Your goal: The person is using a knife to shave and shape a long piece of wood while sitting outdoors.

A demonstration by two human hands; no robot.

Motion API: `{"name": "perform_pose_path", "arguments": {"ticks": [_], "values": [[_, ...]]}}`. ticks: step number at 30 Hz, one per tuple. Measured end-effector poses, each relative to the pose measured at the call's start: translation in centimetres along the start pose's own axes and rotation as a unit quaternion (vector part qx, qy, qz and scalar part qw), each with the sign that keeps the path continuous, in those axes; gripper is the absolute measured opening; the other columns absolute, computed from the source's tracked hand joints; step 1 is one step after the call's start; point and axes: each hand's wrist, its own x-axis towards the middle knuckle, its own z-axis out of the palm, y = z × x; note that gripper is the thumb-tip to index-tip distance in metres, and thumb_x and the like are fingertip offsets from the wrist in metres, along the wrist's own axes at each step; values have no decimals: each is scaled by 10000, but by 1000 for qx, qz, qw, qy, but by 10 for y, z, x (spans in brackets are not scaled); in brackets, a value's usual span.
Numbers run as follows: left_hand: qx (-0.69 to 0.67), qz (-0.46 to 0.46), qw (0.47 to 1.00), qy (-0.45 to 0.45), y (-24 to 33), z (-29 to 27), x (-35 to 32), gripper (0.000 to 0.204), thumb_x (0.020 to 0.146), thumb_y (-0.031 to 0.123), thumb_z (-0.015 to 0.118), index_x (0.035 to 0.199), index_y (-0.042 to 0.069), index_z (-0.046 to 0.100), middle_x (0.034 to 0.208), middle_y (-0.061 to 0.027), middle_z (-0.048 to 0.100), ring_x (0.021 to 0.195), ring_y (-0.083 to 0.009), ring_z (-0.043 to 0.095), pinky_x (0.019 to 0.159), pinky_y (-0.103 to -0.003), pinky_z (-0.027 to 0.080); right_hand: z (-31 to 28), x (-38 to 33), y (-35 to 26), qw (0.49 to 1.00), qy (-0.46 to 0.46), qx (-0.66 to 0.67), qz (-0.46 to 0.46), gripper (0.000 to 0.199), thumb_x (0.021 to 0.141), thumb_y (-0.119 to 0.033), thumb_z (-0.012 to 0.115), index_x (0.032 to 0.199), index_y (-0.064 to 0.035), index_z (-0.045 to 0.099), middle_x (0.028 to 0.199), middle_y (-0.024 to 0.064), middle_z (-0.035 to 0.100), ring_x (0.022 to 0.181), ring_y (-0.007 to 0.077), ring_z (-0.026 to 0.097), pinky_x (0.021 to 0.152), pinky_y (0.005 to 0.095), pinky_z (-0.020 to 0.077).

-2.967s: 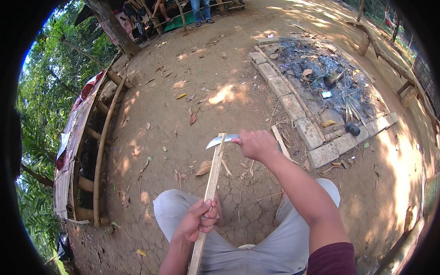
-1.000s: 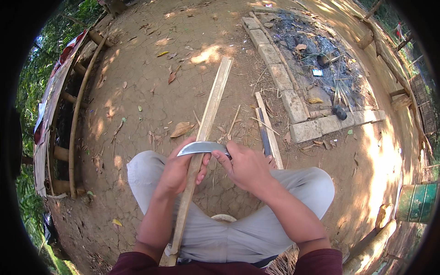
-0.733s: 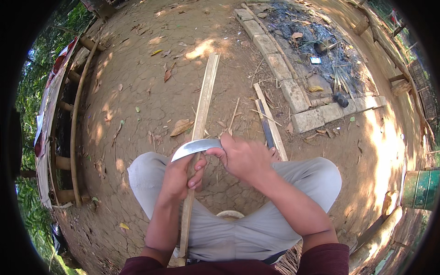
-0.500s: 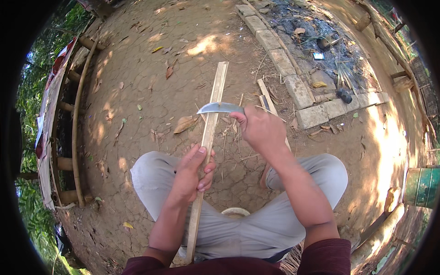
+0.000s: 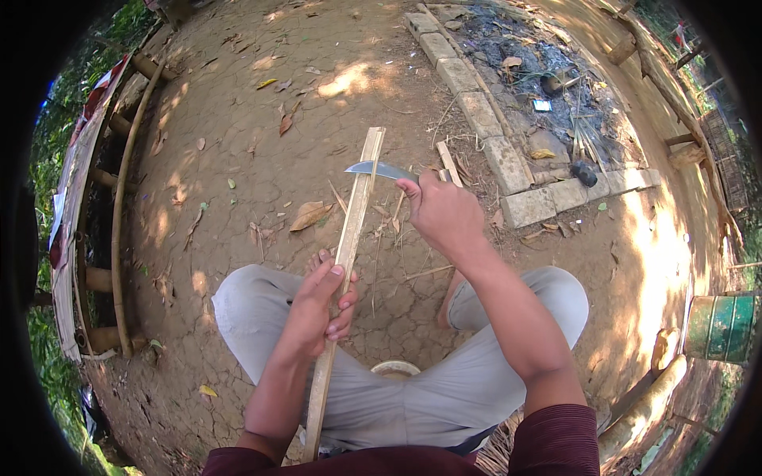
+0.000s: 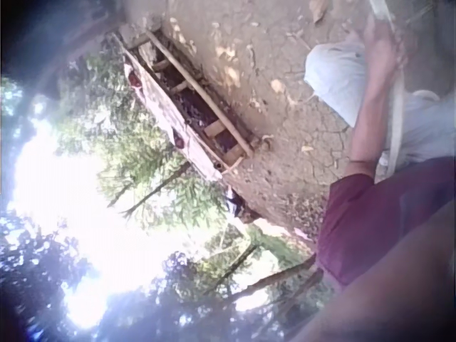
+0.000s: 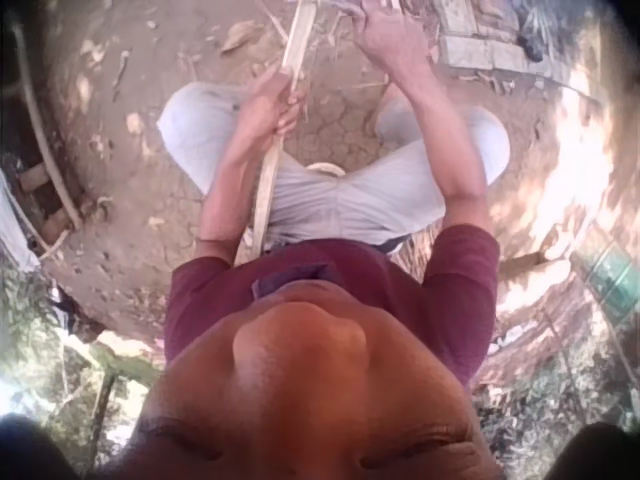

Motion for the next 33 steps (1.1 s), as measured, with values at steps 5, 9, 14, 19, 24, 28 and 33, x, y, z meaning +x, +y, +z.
{"name": "perform_pose_path", "arguments": {"ticks": [5, 9, 14, 19, 24, 28, 33], "values": [[-25, -2, 999, -22, 0, -1, -4, 235, 1064, 287, 384, 1048, 78, 490, 688, -17, 440, 392, -74, 308, 344, -234, 257, 6, -4, -2, 999, 7, 39, -20, 503, 1003, -498, 448, 775, -62, 554, 563, 152, 604, 509, 359, 635, 452, 461, 484], [-28, -29, 998, -37, -4, -2, -9, 222, 1059, 283, 398, 1034, 83, 490, 685, -18, 444, 384, -76, 311, 340, -236, 255, -1, 18, 28, 997, 44, -33, -61, 510, 1016, -499, 416, 781, -67, 553, 569, 157, 608, 540, 373, 649, 486, 475, 506], [-42, -88, 991, -96, -31, -20, -25, 209, 1050, 279, 393, 1025, 90, 482, 680, -26, 445, 378, -89, 325, 334, -246, 269, 0, 42, 96, 982, 21, -5, 189, 608, 1028, -511, 357, 867, -11, 663, 717, 254, 652, 733, 451, 669, 669, 548, 526], [-134, -44, 988, -60, -29, -35, -19, 264, 1043, 324, 363, 992, 90, 474, 646, -35, 437, 367, -131, 355, 334, -265, 301, -4, 29, 57, 970, -129, 65, 198, 673, 1035, -533, 313, 875, 14, 671, 809, 286, 662, 830, 451, 662, 749, 518, 513], [-146, -28, 987, -55, -29, -35, -15, 360, 1048, 409, 353, 866, 109, 434, 564, 1, 385, 353, -112, 339, 322, -248, 289, -3, 5, 4, 903, -243, 296, 194, 720, 1011, -606, 336, 875, 16, 671, 691, 200, 614, 689, 326, 622, 669, 455, 477], [-101, -32, 990, -92, -21, -25, -10, 444, 1052, 486, 331, 799, 126, 390, 513, 35, 323, 344, -79, 303, 314, -236, 266, -21, -11, -14, 882, -243, 394, 92, 703, 992, -618, 409, 903, 28, 672, 650, 134, 565, 631, 232, 570, 624, 411, 453], [-93, -59, 985, -134, -26, -18, -3, 472, 1052, 522, 315, 804, 126, 383, 512, 41, 304, 341, -75, 278, 322, -237, 266, -19, -16, -23, 873, -204, 437, 72, 483, 983, -473, 567, 970, 2, 656, 711, 66, 573, 690, 165, 529, 646, 337, 443]]}}
